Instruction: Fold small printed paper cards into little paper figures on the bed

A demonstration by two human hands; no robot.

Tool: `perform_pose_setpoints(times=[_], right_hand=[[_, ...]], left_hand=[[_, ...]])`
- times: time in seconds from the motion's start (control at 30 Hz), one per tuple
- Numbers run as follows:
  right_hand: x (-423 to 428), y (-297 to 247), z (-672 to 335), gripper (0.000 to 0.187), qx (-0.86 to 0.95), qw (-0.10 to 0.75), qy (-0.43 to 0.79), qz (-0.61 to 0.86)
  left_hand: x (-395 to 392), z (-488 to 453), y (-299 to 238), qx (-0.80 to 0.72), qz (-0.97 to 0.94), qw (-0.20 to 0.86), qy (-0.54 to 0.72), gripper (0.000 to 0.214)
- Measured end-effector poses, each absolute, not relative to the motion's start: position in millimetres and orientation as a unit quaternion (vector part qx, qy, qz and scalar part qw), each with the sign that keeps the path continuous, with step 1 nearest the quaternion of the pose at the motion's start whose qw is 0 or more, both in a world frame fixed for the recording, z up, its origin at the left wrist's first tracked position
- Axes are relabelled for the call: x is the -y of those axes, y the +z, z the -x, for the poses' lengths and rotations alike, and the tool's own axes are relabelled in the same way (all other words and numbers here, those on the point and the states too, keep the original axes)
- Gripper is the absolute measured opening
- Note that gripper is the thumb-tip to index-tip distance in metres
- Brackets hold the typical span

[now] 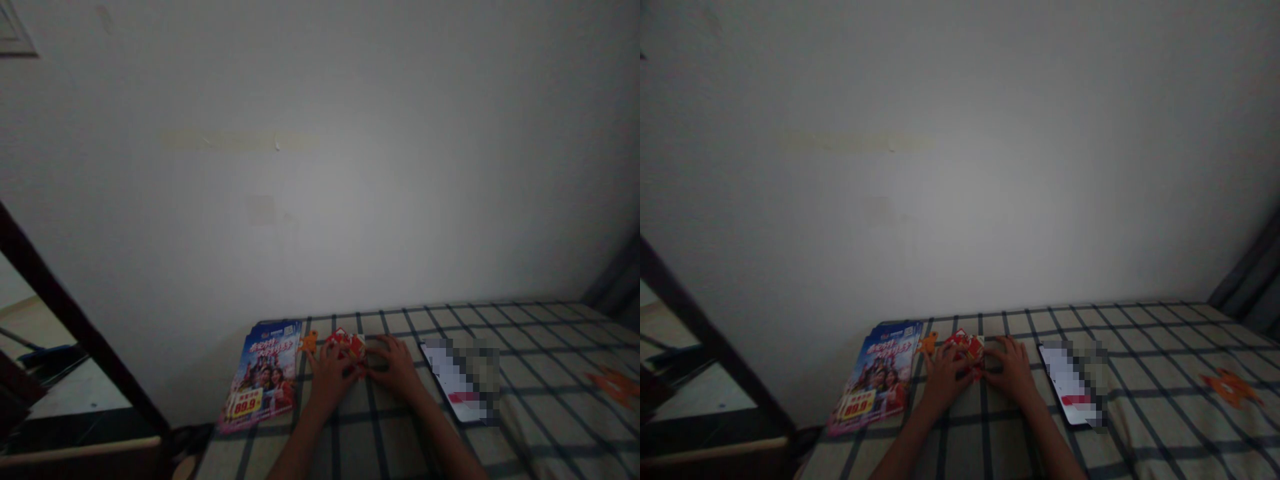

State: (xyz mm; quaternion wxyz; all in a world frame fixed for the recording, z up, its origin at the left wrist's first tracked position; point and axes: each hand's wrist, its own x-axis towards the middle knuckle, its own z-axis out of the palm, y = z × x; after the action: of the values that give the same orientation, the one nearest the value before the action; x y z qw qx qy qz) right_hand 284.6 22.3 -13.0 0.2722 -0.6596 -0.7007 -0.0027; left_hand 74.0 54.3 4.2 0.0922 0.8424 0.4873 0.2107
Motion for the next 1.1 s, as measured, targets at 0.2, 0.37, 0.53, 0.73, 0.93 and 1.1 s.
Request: perform_pose_setpoints(times=[0.2, 0.37, 0.53, 0.73, 0.93, 1.1], right_hand=[[-16.0, -18.6, -284.4, 0.037, 0.703, 0.309, -0.022, 0.64], [-13.9, -17.9, -283.4, 0.019, 0.716, 0.299, -0.007, 0.63], [-12.4, -17.0, -281.7, 0.019, 0.69, 0.286, -0.038, 0.664], [-11.4, -20.2, -285.7, 0.019, 0.646, 0.285, -0.078, 0.704], [-13.7, -22.0, -291.0, 0.034, 0.624, 0.288, -0.084, 0.721], [-11.4, -14.7, -285.8, 0.035, 0.673, 0.276, -0.073, 0.682]], left_hand=[[-52.1, -73.2, 6.6, -0.485, -0.843, 0.083, 0.217, 0.03], [-50.1, -74.8, 10.2, -0.487, -0.844, 0.084, 0.209, 0.031], [-50.8, -73.8, 8.1, -0.487, -0.838, 0.089, 0.231, 0.034], [-54.8, -70.6, 7.8, -0.524, -0.798, 0.095, 0.281, 0.031], [-57.1, -70.9, 1.7, -0.534, -0.796, 0.07, 0.278, 0.026], [-55.8, -73.0, 0.1, -0.517, -0.811, 0.077, 0.263, 0.024]])
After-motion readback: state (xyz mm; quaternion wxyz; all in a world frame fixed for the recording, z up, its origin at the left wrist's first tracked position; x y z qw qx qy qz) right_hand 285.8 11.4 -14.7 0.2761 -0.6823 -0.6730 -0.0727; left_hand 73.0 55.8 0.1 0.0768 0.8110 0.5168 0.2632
